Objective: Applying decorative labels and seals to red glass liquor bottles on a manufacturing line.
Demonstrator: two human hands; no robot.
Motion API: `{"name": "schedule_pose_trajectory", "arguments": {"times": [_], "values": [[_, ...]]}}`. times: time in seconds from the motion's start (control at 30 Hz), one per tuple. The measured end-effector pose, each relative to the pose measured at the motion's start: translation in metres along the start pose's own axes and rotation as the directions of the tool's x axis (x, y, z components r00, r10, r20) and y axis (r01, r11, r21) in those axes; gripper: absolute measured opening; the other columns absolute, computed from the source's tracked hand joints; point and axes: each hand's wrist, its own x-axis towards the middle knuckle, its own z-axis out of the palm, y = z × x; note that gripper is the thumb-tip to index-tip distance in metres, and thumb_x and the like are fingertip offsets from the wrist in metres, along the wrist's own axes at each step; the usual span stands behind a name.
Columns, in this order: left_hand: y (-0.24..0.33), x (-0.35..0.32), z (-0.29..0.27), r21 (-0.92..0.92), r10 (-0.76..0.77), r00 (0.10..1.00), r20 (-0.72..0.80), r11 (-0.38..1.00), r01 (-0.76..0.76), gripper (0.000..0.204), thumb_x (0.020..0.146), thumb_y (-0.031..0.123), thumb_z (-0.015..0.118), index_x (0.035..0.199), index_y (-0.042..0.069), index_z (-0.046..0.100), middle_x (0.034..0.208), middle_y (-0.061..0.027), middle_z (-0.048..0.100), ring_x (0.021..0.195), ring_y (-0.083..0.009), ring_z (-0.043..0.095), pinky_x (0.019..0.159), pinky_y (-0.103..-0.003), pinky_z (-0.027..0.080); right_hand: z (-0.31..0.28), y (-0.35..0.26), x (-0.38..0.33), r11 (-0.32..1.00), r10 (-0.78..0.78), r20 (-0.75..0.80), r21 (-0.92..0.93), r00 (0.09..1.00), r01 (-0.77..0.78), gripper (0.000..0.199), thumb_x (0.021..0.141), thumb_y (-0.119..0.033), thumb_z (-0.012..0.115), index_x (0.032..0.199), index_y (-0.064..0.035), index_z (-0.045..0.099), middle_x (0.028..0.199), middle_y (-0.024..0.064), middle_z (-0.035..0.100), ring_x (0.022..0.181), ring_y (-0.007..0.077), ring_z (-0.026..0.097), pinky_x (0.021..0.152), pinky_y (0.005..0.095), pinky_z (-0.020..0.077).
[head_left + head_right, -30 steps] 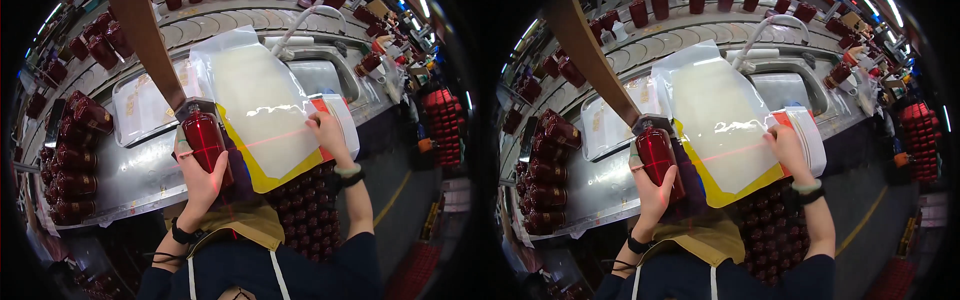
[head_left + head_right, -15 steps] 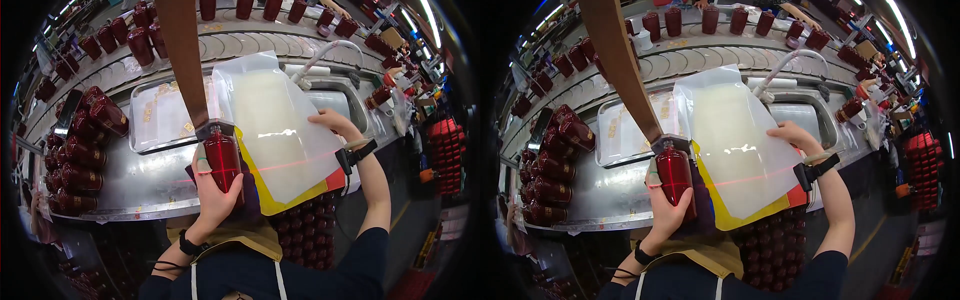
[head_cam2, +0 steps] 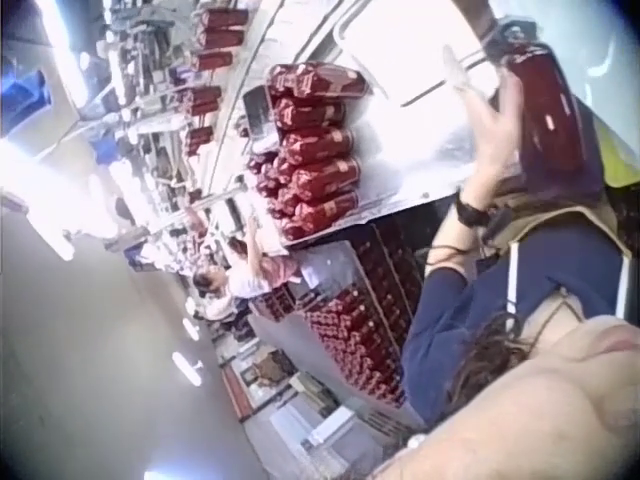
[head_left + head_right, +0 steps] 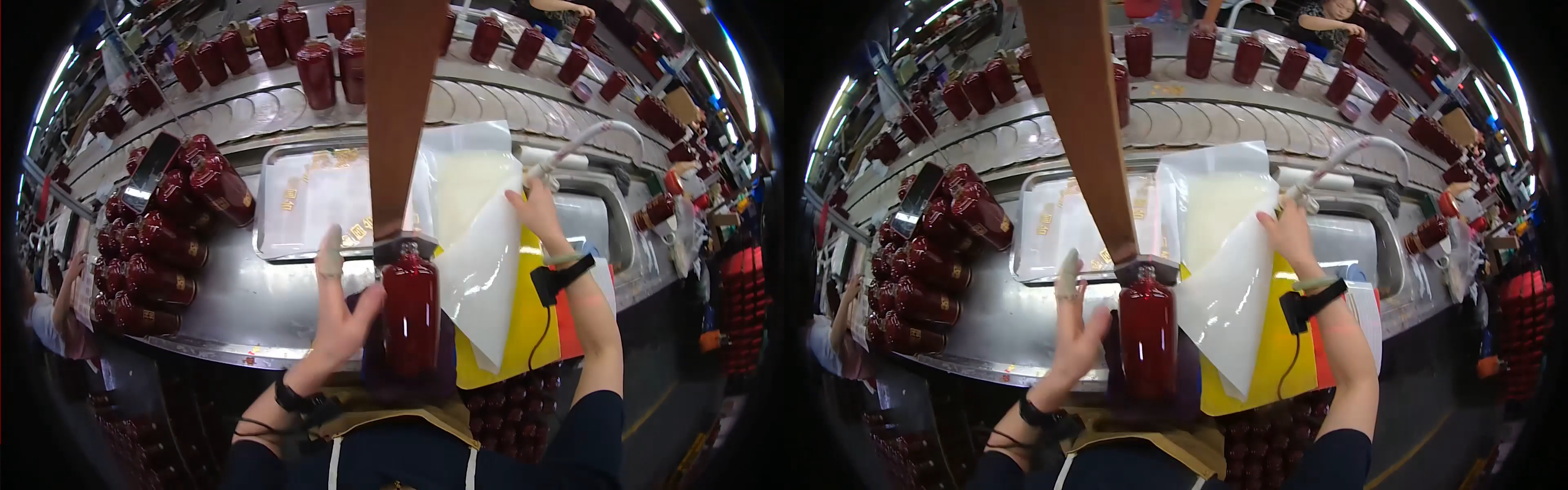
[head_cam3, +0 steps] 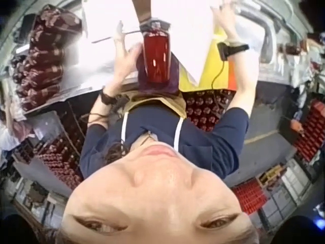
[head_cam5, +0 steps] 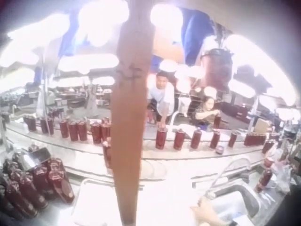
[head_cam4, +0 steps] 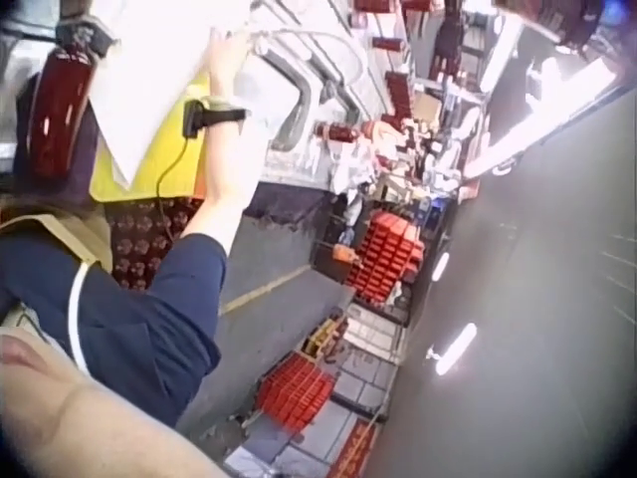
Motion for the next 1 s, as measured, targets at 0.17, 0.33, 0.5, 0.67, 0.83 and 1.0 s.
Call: {"name": "schedule_pose_trajectory", "arguments": {"times": [0.17,0.33,0.5,0.67,0.83,1.0], "values": [[-0.06,0.181,-0.054,0.004,0.08,0.958,-0.277,0.997,-0.082,0.067,0.104,0.022,0.063,0.159,-0.002,0.033,0.159,-0.0224,0.039,0.151,-0.029,0.037,0.125,-0.043,0.028,0.018,0.038,-0.015,0.805,0.166,0.374,0.483,0.913,-0.344,0.063,0.09,-0.029,0.077,0.14,0.0037,0.058,0.123,0.0201,0.072,0.111,0.026,0.069,0.097,0.0363,0.0528],[-0.099,0.333,-0.051,0.23,0.067,0.964,-0.256,0.973,-0.006,0.097,0.084,0.036,0.086,0.153,-0.01,0.036,0.139,-0.0285,0.056,0.129,-0.0379,0.056,0.115,-0.043,0.04,0.021,0.037,-0.029,0.826,0.247,0.238,0.455,0.94,-0.332,0.06,0.089,-0.023,0.076,0.141,0.0012,0.058,0.12,0.017,0.073,0.103,0.0221,0.071,0.091,0.0338,0.0551],[-0.122,0.398,-0.01,0.294,0.11,0.94,-0.323,0.956,-0.011,0.088,0.08,0.033,0.088,0.144,-0.009,0.045,0.133,-0.0253,0.06,0.122,-0.0348,0.059,0.108,-0.041,0.045,0.017,0.029,-0.036,0.863,0.278,0.166,0.389,0.946,-0.322,0.045,0.089,-0.026,0.073,0.126,-0.0016,0.071,0.105,0.0177,0.078,0.092,0.0248,0.075,0.085,0.0363,0.0566],[-0.15,0.386,-0.001,0.221,0.007,0.938,-0.347,0.973,0.074,0.078,0.08,0.027,0.089,0.138,-0.007,0.049,0.129,-0.0203,0.063,0.115,-0.029,0.062,0.103,-0.038,0.048,0.02,0.017,-0.039,0.836,0.355,0.074,0.421,0.932,-0.352,0.039,0.087,-0.03,0.071,0.117,-0.006,0.075,0.096,0.0202,0.076,0.09,0.0339,0.074,0.083,0.0406,0.0556],[-0.127,0.355,-0.007,0.123,-0.014,0.935,-0.354,0.99,0.061,0.069,0.08,0.021,0.09,0.133,-0.004,0.054,0.125,-0.0153,0.066,0.109,-0.0232,0.065,0.098,-0.035,0.051,0.02,0.005,-0.037,0.919,0.362,-0.019,0.172,0.932,-0.354,0.029,0.089,-0.022,0.067,0.11,-0.0037,0.076,0.092,0.023,0.074,0.09,0.0418,0.071,0.083,0.0472,0.0549],[-0.057,0.279,-0.052,-0.088,-0.084,0.94,-0.331,0.994,0.058,0.06,0.08,0.016,0.091,0.127,-0.002,0.059,0.121,-0.0103,0.069,0.102,-0.0174,0.068,0.093,-0.032,0.054,0.013,0.017,-0.032,0.911,0.322,-0.093,0.302,0.942,-0.281,0.022,0.09,-0.014,0.063,0.104,-0.0008,0.075,0.084,0.0201,0.074,0.079,0.0361,0.072,0.076,0.0435,0.0541]]}}
